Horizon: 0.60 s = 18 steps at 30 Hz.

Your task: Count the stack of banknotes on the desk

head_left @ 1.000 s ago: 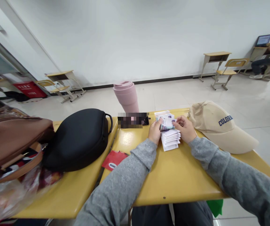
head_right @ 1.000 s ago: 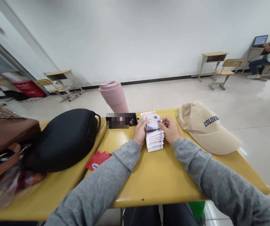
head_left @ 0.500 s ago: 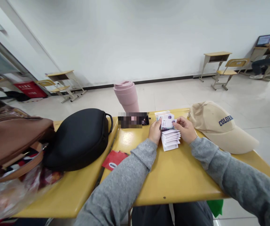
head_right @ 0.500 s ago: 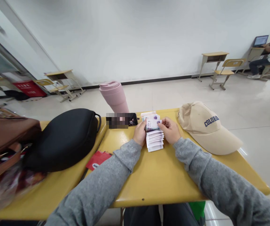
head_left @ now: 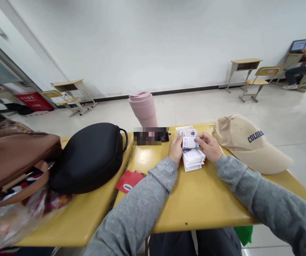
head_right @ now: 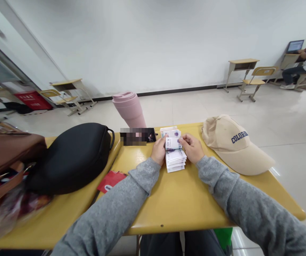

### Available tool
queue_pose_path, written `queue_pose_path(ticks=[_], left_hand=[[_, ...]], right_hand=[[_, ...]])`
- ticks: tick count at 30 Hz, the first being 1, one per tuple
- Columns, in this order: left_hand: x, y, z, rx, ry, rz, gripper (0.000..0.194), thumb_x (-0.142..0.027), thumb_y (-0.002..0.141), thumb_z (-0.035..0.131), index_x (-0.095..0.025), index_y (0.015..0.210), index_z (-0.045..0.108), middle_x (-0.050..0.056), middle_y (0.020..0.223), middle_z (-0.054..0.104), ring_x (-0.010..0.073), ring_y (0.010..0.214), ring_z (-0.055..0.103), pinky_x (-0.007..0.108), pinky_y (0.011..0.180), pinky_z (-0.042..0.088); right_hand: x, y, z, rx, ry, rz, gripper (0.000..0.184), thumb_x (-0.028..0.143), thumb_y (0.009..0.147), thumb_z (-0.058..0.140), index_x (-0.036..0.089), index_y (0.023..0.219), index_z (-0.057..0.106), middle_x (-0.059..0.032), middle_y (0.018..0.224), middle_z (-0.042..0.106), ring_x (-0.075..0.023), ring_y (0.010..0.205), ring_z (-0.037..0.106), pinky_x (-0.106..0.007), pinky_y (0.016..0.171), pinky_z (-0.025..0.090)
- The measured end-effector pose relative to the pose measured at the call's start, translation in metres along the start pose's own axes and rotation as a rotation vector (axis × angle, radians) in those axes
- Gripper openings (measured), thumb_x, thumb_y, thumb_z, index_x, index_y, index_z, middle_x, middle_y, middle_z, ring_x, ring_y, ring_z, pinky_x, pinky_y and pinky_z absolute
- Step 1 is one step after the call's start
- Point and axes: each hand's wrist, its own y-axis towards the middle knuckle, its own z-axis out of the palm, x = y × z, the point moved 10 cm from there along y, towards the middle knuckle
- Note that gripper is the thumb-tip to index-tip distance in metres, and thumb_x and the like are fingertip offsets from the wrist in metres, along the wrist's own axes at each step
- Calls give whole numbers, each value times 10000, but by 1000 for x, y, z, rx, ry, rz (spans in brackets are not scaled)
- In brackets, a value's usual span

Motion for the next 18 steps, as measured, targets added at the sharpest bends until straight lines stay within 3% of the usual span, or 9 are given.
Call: queue_pose_path(ticks=[18], left_hand=[[-3,-2,4,9,28,4,418,-527,641,677,-126,759,651,54,730,687,166,675,621,296,686,454]], right_hand=[[-1,1,0,19,-9,-6,290,469,775,583,192,726,514,51,554,447,-87,489,390,-243,479,315]])
